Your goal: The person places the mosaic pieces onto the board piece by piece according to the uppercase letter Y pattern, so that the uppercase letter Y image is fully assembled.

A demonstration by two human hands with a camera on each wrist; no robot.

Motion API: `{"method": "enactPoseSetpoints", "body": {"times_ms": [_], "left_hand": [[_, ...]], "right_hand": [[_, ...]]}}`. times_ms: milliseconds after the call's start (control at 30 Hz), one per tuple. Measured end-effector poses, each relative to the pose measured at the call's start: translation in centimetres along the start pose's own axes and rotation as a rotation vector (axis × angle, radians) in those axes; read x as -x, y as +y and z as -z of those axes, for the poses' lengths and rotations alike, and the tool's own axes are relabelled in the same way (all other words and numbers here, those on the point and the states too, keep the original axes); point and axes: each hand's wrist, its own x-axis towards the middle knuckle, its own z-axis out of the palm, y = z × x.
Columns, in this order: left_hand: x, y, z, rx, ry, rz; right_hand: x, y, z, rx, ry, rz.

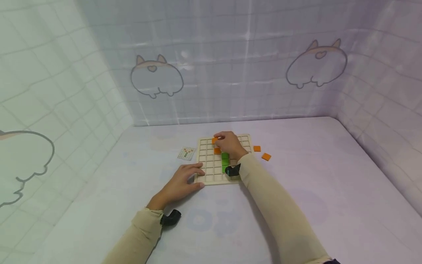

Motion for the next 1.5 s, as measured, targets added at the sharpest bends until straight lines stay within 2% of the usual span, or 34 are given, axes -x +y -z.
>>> {"method": "enactPoseSetpoints", "body": {"times_ms": [167, 367, 567, 867, 1200, 1500], "left_hand": [[-0.3, 0.3, -0.2, -0.001, -0.013, 0.000], [-0.2, 0.5, -0.1, 0.007, 0.002, -0.021], [-0.2, 0.6, 0.0, 0.006, 0.002, -0.028], [-0.2, 0.7, 0.1, 0.003, 0.001, -0.016], [-0.4, 0.9, 0.3, 0.015, -0.006, -0.013], [0.1, 0.5, 0.3, 0.001, 0.002, 0.003]], "right_hand": [[0.1, 0.1, 0.0, 0.048, -0.013, -0.033], [0.2, -0.1, -0.1, 0.135, -0.039, 0.028], [0.2, -0.2, 0.0, 0.136, -0.047, 0.044], [0.0, -0.1, 0.1, 0.134, -0.051, -0.011], [-0.1, -0.1, -0.3, 0.185, -0.021, 0.050], [0.3, -1.3, -1.7, 0.260, -0.005, 0.060]]}}
